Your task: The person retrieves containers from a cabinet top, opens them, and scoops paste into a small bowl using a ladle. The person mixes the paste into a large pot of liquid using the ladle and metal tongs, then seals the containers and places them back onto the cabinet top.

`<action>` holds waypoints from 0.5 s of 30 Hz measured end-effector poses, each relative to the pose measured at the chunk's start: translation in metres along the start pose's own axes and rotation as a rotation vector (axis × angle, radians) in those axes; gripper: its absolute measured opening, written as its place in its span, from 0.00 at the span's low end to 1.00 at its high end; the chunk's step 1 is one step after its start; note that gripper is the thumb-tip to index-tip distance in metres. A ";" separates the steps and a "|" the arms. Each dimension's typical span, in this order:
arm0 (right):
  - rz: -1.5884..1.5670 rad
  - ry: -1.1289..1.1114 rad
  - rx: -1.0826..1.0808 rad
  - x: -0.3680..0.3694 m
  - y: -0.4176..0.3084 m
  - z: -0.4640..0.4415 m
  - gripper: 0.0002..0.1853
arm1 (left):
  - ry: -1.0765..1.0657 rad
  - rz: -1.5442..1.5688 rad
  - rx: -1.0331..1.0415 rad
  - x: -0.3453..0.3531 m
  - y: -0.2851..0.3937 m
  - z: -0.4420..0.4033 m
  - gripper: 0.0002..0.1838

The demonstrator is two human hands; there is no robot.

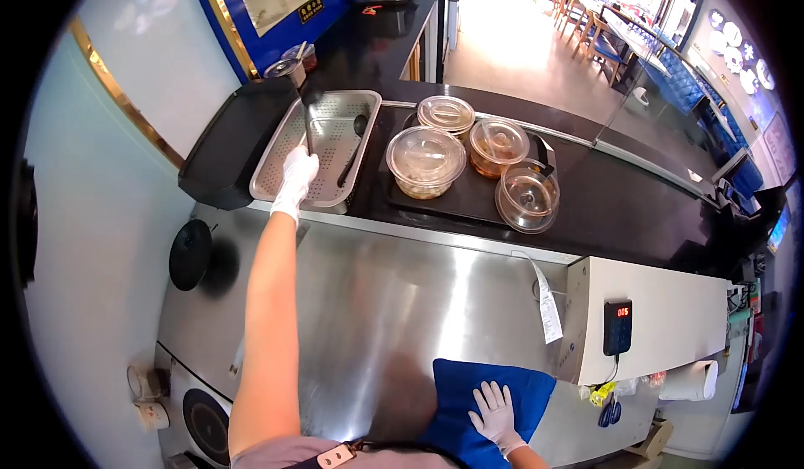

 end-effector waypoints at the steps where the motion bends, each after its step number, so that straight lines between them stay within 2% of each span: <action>1: -0.007 0.011 -0.001 -0.001 0.000 -0.001 0.28 | 0.127 0.111 0.014 -0.018 -0.003 0.005 0.13; 4: -0.022 0.046 -0.027 -0.005 -0.003 0.000 0.28 | 0.252 0.031 0.233 -0.075 -0.011 0.040 0.11; 6: -0.051 0.059 -0.033 -0.011 -0.006 -0.001 0.29 | 0.276 0.218 0.266 -0.112 -0.024 0.086 0.09; 8: -0.055 0.079 -0.052 -0.017 -0.009 -0.001 0.29 | 0.027 0.479 0.102 -0.138 -0.055 0.140 0.17; 9: -0.061 0.086 -0.062 -0.018 -0.010 0.000 0.29 | -0.074 0.607 -0.067 -0.167 -0.056 0.183 0.18; 10: -0.075 0.116 -0.075 -0.015 -0.008 0.003 0.29 | -0.111 0.629 -0.061 -0.188 -0.067 0.221 0.18; 12: -0.089 0.161 -0.098 -0.014 -0.007 0.008 0.29 | -0.227 0.730 -0.230 -0.217 -0.093 0.313 0.07; 13: -0.083 0.177 -0.117 -0.012 -0.007 0.011 0.29 | -0.260 0.731 -0.362 -0.234 -0.102 0.364 0.06; 15: -0.095 0.205 -0.129 -0.007 -0.005 0.017 0.29 | -0.314 0.736 -0.493 -0.251 -0.131 0.471 0.05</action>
Point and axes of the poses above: each hand's wrist, its own z-axis away from the middle knuckle, its own x-axis out of the palm, y = z × x, the point moved 3 cm from there along -z, towards the middle knuckle, and after that the axes turned 15 degrees about y, right-handed, at the moved point
